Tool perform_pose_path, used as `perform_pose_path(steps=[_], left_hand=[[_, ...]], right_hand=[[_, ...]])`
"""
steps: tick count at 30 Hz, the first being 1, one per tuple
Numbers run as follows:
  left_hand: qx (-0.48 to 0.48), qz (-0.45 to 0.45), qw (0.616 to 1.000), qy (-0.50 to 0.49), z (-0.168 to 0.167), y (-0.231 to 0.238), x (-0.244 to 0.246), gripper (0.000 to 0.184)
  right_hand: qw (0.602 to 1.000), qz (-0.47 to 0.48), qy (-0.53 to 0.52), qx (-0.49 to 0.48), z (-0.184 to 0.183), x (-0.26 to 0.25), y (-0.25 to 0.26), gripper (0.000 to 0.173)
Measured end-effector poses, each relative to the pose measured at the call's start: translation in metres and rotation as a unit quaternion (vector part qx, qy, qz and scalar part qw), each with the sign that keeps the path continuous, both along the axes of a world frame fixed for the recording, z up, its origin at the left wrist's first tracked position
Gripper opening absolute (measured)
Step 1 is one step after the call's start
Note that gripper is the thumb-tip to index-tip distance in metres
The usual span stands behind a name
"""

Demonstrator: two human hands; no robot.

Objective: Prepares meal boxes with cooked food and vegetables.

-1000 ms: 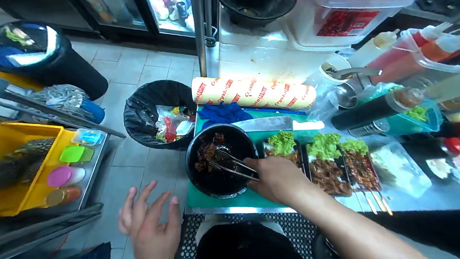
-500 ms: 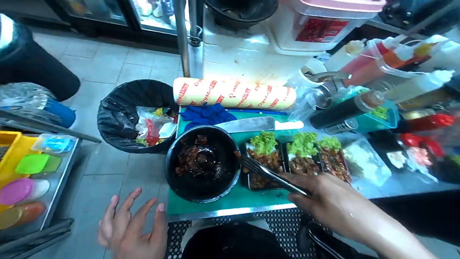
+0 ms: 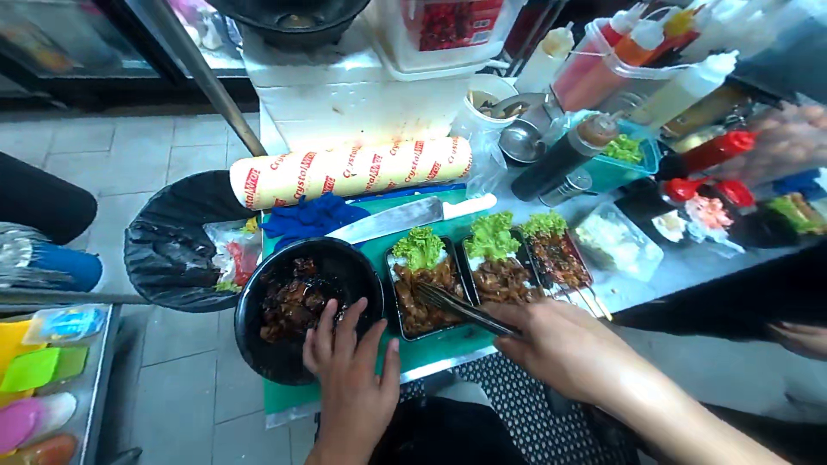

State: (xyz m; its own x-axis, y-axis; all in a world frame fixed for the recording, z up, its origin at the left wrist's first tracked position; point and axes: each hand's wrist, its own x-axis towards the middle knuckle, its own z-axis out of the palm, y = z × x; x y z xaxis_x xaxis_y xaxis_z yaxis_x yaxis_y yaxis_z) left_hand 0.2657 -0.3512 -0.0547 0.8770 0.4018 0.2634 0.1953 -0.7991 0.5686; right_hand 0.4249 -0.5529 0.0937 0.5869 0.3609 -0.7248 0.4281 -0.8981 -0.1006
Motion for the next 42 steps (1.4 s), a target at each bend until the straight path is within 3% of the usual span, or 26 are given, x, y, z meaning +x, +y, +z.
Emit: perform_pose_path(steps=[5, 10, 20, 30, 37, 42], left_hand=[[0.038, -0.012, 0.998, 0.048, -0.003, -0.010, 0.014, 0.055], [0.072, -0.045, 0.993, 0.085, -0.006, -0.017, 0.020, 0.070], [0.077, -0.067, 0.991, 0.091, -0.007, -0.013, 0.024, 0.047], [0.079, -0.096, 0.989, 0.085, -0.010, -0.024, 0.028, 0.046], [0.072, -0.111, 0.989, 0.068, -0.011, -0.027, 0.029, 0.039], [0.013, -0.057, 0.997, 0.042, -0.009, -0.024, 0.029, 0.043]], right_hand=[[0.997, 0.071, -0.003, -0.007, -0.014, -0.009, 0.020, 0.037], [0.994, 0.086, -0.070, 0.017, 0.003, -0.003, -0.009, 0.037], [0.991, 0.115, -0.059, -0.028, 0.005, 0.001, -0.019, 0.037], [0.978, 0.194, -0.055, -0.052, 0.007, 0.009, -0.016, 0.039], [0.979, 0.168, -0.111, -0.040, 0.010, 0.027, -0.011, 0.024], [0.984, 0.151, -0.093, -0.034, 0.003, 0.035, -0.004, 0.023]])
